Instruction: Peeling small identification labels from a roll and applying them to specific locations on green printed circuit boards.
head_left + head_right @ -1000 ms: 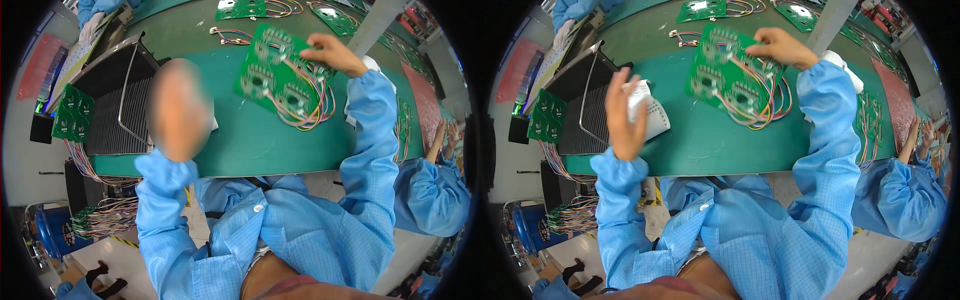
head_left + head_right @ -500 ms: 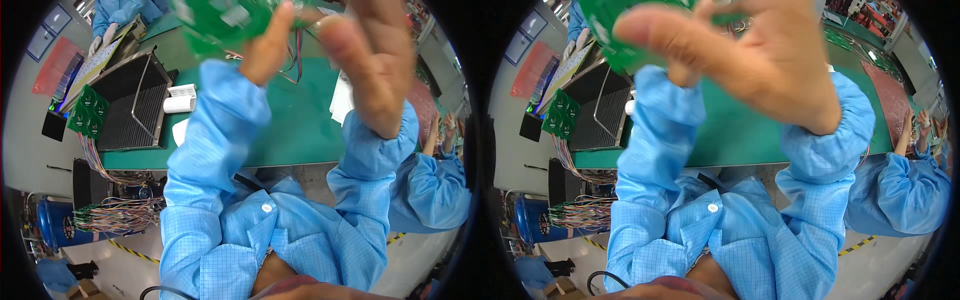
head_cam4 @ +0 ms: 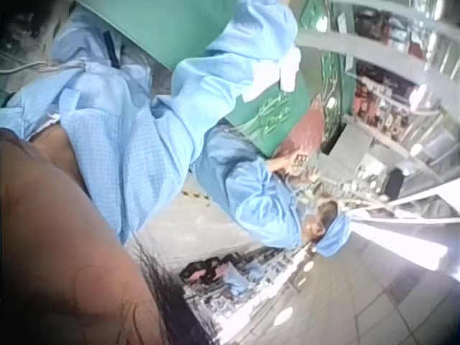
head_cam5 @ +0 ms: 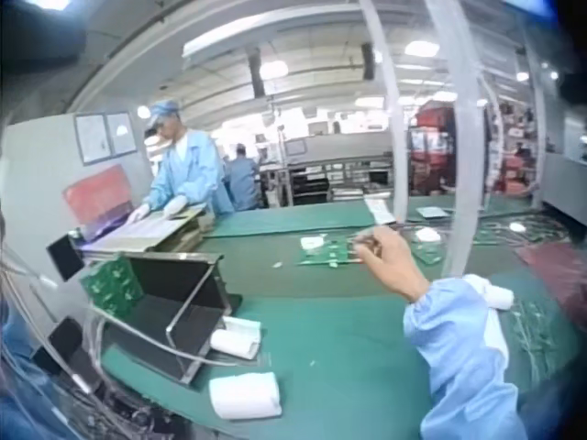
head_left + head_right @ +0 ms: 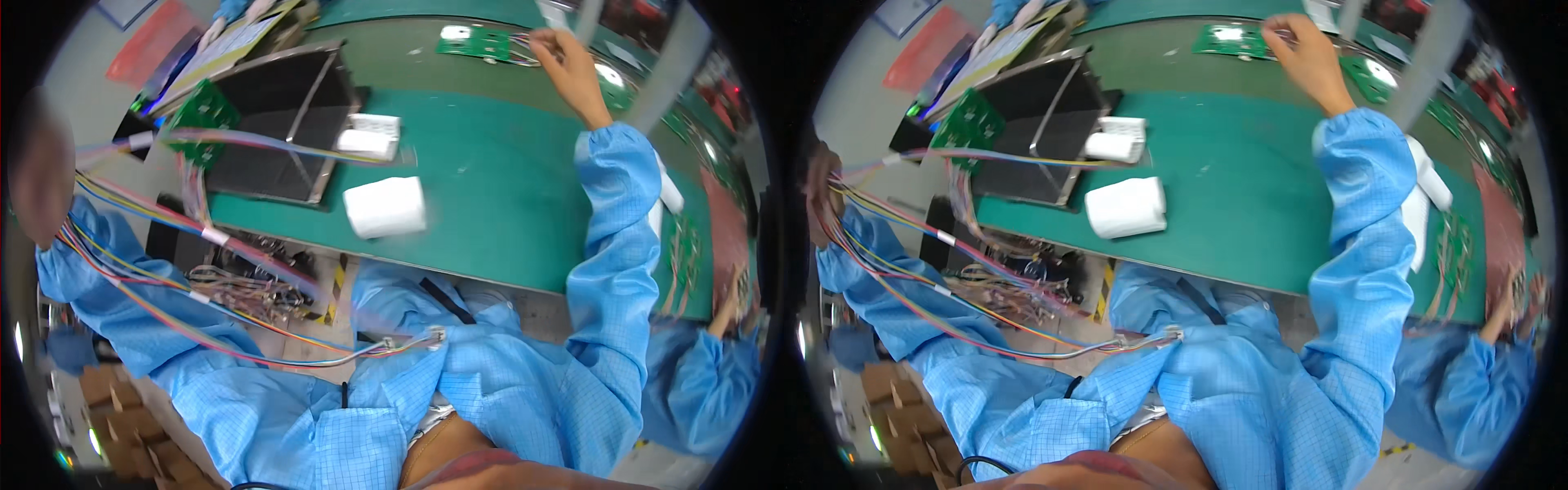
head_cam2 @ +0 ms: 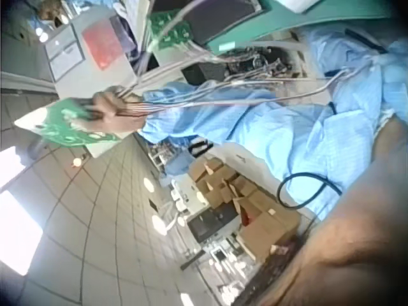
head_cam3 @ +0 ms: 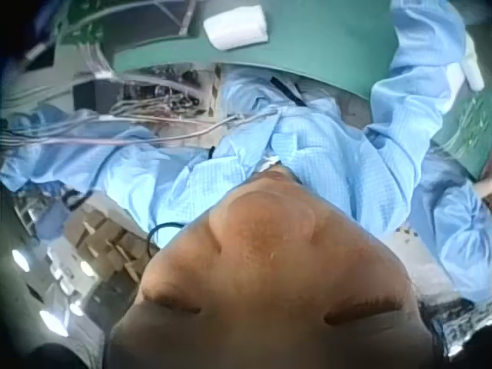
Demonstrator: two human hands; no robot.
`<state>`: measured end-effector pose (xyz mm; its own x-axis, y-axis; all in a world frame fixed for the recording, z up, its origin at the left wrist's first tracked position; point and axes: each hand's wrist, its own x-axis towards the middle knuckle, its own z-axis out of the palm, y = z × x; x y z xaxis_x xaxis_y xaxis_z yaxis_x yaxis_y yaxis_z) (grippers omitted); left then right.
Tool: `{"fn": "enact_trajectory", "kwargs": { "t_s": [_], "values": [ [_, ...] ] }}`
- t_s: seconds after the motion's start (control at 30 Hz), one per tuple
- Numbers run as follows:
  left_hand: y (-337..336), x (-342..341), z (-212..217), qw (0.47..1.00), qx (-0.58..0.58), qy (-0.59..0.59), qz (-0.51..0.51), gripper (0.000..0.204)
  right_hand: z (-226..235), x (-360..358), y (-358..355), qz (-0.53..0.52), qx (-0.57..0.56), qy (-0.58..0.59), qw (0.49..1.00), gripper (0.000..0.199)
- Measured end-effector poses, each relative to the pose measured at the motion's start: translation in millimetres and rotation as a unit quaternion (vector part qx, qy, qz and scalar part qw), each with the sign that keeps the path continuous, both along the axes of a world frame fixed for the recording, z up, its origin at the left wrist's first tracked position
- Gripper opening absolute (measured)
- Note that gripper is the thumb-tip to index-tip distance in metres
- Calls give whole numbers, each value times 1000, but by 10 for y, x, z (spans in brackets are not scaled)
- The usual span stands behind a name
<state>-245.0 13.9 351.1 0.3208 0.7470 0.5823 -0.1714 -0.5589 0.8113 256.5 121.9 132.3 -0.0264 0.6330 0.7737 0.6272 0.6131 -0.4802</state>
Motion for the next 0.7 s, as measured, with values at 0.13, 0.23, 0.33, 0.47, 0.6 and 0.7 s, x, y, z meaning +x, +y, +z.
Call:
{"fn": "enact_trajectory", "kwargs": {
  "t_s": [0.13, 0.23, 0.33, 0.47, 0.6, 0.7],
  "values": [
    [-52, -1030, -402, 829, -38, 92, 550, 40, -812, 102, 669, -46, -149, -137, 978, 29],
    [110, -1523, -987, 701, -21, 261, 663, 39, -1250, 190, 1122, -59, -165, -146, 974, 31],
    [409, -1683, -1705, 759, -90, 244, 597, 25, -1537, 240, 1507, -99, -136, -182, 969, 34],
    [1047, -1680, -2427, 769, -70, 189, 607, 19, -1754, 246, 1951, -197, -31, -256, 946, 41],
    [1536, -1653, -2827, 756, -12, 196, 624, 14, -1870, 327, 2273, -217, -49, -302, 927, 44],
    [1691, -1656, -2967, 728, -19, 231, 646, 14, -1906, 406, 2420, -219, -135, -290, 922, 42]
  ]
}}
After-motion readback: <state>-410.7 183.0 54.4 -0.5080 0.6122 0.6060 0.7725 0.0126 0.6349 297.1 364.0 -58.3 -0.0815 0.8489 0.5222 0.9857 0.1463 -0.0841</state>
